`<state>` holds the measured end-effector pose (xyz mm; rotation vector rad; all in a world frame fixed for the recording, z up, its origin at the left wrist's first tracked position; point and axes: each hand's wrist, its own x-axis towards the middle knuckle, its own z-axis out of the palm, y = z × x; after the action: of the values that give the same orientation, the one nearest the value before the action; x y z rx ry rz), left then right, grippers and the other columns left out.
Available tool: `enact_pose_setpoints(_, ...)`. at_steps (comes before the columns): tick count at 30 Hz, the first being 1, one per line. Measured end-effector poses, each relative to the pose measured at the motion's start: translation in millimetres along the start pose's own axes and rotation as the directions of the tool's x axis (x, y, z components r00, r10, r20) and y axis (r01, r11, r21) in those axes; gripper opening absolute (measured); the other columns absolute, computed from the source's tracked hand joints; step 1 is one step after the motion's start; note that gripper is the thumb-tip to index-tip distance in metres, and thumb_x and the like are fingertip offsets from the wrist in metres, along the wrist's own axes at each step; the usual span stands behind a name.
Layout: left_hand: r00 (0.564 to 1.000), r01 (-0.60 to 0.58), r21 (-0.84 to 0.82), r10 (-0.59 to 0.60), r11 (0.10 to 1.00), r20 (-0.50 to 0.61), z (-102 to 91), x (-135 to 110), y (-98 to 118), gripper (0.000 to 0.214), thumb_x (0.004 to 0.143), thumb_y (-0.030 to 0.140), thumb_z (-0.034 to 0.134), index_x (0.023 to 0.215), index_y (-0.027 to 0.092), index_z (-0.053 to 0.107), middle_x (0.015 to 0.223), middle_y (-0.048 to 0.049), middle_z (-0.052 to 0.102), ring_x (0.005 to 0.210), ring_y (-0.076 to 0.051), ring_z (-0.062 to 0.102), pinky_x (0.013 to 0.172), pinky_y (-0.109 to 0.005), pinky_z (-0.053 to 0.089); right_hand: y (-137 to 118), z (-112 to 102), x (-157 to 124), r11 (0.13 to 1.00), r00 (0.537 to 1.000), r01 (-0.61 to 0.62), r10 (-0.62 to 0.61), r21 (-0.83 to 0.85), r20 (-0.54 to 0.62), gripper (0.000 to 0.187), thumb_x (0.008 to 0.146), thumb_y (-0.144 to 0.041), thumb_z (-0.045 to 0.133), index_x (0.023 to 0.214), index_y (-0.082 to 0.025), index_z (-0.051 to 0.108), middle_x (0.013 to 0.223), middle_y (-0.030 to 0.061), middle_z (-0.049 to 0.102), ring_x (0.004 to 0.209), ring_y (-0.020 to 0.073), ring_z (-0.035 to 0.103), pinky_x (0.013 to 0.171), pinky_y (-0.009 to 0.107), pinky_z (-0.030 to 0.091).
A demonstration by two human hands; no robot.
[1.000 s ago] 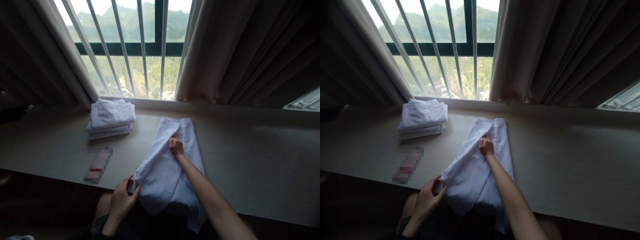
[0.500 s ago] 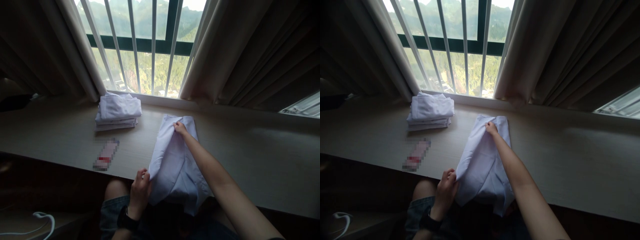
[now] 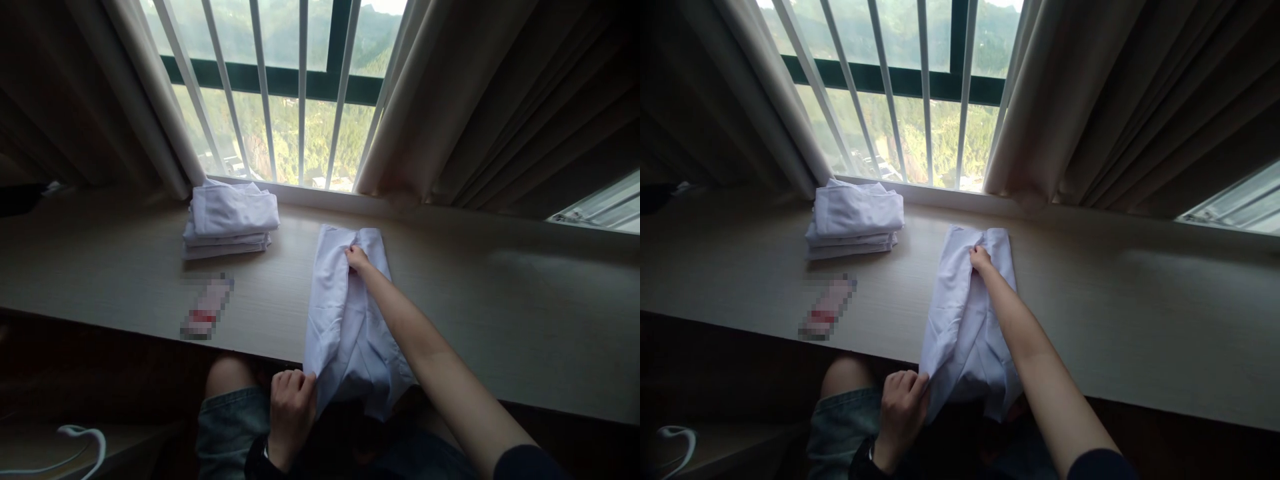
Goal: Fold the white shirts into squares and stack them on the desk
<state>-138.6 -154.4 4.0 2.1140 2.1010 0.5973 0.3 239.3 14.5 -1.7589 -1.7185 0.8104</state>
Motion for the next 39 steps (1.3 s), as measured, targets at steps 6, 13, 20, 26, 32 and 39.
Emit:
enact_pose_setpoints(6,0.998,-0.007,-0.021,0.008,1.000,0.054,13.3,-4,-3,0.036,0.099,0.019,0.037,0.112,0.030,0.069,0.076,-0.0068,0.061,0.069,-0.019,0.059,0.063,-0.031,0.048,5,-11,-64,0.999,0.999,-0.040,0.040,0.019,0.007,0.074,0.086,-0.046,0.061,0.149,-0.017,0.038,0.111,0.0118,0.069,0.094,0.0253,0.067,0.087,0.038,0.052)
enact_pose_setpoints(13,0.999,0.035,-0.204,-0.032,0.978,0.018,11.6,-2,6,0.029,0.092,0.018,0.044,0.115,0.026,0.061,0.095,-0.0085,0.061,0.082,-0.021,0.064,0.074,-0.032,0.053,21,0,-182,0.992,0.971,0.095,-0.110,0.078,0.214,0.040,0.078,-0.032,0.065,0.117,-0.024,0.070,0.102,0.0027,0.074,0.093,0.0208,0.068,0.089,0.031,0.052)
enact_pose_setpoints(20,0.957,0.223,-0.248,-0.164,0.943,0.237,-0.6,-9,16,0.007,0.084,0.016,0.048,0.084,0.023,0.048,0.087,-0.0060,0.061,0.082,-0.022,0.064,0.073,-0.032,0.048,26,5,-173,0.980,0.991,0.008,-0.034,0.201,0.126,0.025,0.079,-0.020,0.058,0.097,-0.017,0.074,0.100,0.0043,0.076,0.094,0.0182,0.070,0.087,0.028,0.052)
enact_pose_setpoints(26,0.938,0.206,-0.284,-0.107,0.936,0.329,-10.5,-26,12,0.012,0.084,0.019,0.055,0.094,0.022,0.050,0.092,-0.0033,0.063,0.087,-0.021,0.065,0.072,-0.026,0.044,37,10,-173,0.974,0.991,0.025,-0.054,0.227,0.120,0.026,0.079,-0.017,0.059,0.100,-0.016,0.074,0.104,0.0061,0.076,0.097,0.0189,0.070,0.090,0.029,0.053)
enact_pose_setpoints(32,0.953,0.200,-0.140,-0.159,0.970,0.259,-1.4,-46,23,0.034,0.084,0.000,0.042,0.105,0.022,0.056,0.105,-0.0046,0.057,0.082,-0.016,0.066,0.069,-0.024,0.044,30,0,-172,0.964,0.972,0.099,-0.147,0.248,0.183,0.030,0.081,-0.012,0.057,0.106,-0.018,0.072,0.111,0.0042,0.074,0.101,0.0156,0.069,0.095,0.029,0.052)
enact_pose_setpoints(39,0.962,0.062,-0.146,-0.020,0.987,0.272,12.2,-62,33,0.037,0.089,0.013,0.052,0.125,0.023,0.053,0.121,-0.0076,0.056,0.083,-0.017,0.068,0.072,-0.026,0.050,30,-34,-218,0.968,0.987,0.157,-0.157,0.197,-0.013,0.041,0.084,-0.015,0.053,0.123,-0.018,0.064,0.129,0.0097,0.065,0.108,0.0191,0.065,0.102,0.034,0.047)
